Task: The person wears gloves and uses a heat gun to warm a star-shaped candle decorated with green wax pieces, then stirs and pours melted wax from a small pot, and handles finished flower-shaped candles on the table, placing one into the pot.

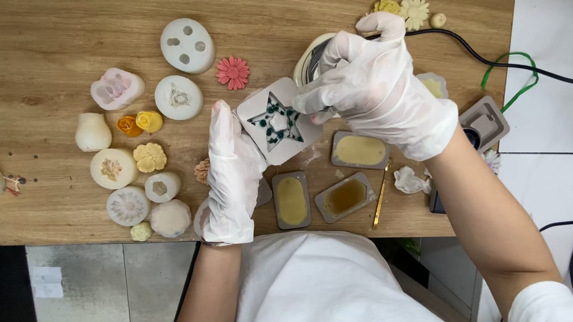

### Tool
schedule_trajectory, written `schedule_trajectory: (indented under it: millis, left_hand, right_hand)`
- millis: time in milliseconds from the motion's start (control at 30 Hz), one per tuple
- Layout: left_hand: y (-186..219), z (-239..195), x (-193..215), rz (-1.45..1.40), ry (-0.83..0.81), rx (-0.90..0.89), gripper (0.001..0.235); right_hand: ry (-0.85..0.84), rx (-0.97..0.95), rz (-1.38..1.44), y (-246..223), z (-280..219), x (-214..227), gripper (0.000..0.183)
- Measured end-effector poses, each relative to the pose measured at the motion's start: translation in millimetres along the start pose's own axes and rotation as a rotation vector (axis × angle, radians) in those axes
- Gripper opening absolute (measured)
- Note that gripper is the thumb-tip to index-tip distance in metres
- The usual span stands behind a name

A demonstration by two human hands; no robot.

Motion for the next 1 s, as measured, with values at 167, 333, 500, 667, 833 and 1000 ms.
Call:
schedule_trajectory:
  millis: [167,333,500,667,833,1000]
  left_hand:
    - [-4,0,9,-0.011,0.045,-0.005,0.068]
    - [-8,2,18,0.011,0.133,0.008,0.063]
    - [-15,8,41,0.254,0.049,-0.123,0.059]
    - [13,-16,-11,0.150,-0.035,0.043,0.066]
    - [21,-25,-32,0.251,-0.034,0.038,0.069]
    - [19,-23,-35,0.419,-0.043,-0.014,0.072]
  right_hand:
    - [-0.017,0.005,0.032,3,-2,7,0.028]
    - [-0.038,0.029,-0.001,-1,-3,16,0.028]
    - [0.013,0.026,0.037,-8,-4,23,0.027]
    - [0.044,-0.003,0.037,-22,-10,38,0.023]
    - [0.081,-0.031,-0.023,-30,-14,44,0.029]
    - [0.076,-0.015,-0.067,-38,0,45,0.030]
Point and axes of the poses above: each hand's wrist, its own z-axis towards the middle knuckle, its own x-axis out of the back of the hand, y = z × x, the point moved 4 cm from there along z, towards the middle knuckle
